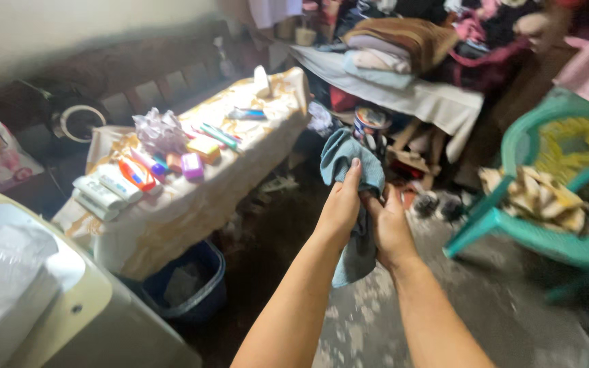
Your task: The person wipes several personal care items with a blue cloth, including a white tube, a yellow soap box, and a purple soap box. The person then places the items into a blue wall-mounted caddy in the bathroom.
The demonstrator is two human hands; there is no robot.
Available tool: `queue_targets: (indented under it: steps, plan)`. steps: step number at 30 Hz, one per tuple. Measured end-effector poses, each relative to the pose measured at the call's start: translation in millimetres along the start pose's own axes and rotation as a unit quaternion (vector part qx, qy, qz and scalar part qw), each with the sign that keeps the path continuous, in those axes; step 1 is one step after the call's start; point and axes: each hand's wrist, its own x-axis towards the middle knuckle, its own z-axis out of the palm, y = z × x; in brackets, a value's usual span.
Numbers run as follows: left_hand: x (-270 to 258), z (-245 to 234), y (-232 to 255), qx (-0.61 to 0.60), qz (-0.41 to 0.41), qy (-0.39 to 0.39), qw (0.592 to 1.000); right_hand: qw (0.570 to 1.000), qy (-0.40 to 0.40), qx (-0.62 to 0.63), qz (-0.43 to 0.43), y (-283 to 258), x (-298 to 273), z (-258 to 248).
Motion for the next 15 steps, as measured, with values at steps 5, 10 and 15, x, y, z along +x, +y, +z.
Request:
queue_targets:
  steps: [5, 10, 15]
  plan:
    - [109.1, -39.7, 22.5, -0.007, -0.001, 0.008, 1.0, 0.999, -0.021, 0.01, 0.025, 39.3, 127.7, 20.7]
    - [199.4, -63.0, 18.3, 0.014, 0.002, 0.012, 1.0, 1.0, -0.023, 0.015, 0.003, 74.9, 233.2, 16.3]
    - [257.7, -79.0, -1.9, 0.146, -0.056, 0.032, 0.987, 0.999, -0.006, 0.028, -0.015, 116.5, 303.7, 12.3]
